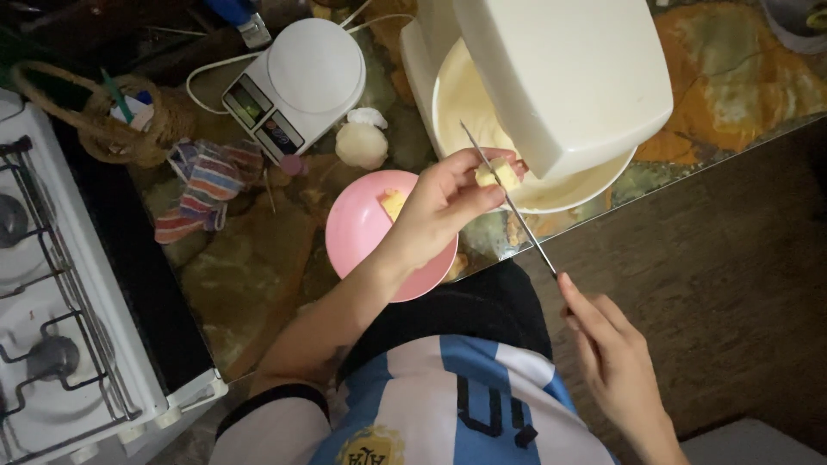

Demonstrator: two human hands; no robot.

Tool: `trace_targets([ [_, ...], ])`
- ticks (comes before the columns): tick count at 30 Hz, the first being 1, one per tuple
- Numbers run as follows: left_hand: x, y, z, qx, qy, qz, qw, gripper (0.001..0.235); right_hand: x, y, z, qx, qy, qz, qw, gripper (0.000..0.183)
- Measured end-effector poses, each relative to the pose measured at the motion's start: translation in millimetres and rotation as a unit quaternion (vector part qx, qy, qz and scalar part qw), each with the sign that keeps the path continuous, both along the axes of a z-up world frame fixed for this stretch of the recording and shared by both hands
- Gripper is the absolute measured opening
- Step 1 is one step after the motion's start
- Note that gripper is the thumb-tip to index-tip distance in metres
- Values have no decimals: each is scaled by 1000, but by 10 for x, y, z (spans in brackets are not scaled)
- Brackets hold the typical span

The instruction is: The person cuts small cubes of butter from a pink bowl using a knife and adds them to a stand mixer bowl. After finishing, the person moves to the sink and washes the knife and bowl under running water.

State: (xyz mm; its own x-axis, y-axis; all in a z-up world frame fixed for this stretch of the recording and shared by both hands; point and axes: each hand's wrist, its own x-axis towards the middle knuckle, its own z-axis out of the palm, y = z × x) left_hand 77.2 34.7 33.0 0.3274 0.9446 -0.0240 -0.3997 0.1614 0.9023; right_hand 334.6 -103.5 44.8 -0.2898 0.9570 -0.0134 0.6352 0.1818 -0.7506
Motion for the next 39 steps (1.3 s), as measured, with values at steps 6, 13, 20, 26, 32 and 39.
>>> trace_targets([
  [6,-82,72,53,55,45,-34,997,35,48,-23,11,-13,19,-8,1000,53],
  [13,-282,310,-56,326,508,105,790,35,181,-208,6,-7,19,-13,1000,50],
  [20,-353,412,-112,276,556,190,761,54,333,-325,-111,2,-18,-34,999,50],
  [26,-89,-145,-18,311,516,276,749,138,68,-230,78,80,-239,-93,963,60],
  [32,106,-11,-236,350,564,317,677,140,-5,-196,136,98,-248,-153,951,51],
  [39,150,143,-297,333,600,314,656,140,145,-264,-32,152,-306,-159,926,55],
])
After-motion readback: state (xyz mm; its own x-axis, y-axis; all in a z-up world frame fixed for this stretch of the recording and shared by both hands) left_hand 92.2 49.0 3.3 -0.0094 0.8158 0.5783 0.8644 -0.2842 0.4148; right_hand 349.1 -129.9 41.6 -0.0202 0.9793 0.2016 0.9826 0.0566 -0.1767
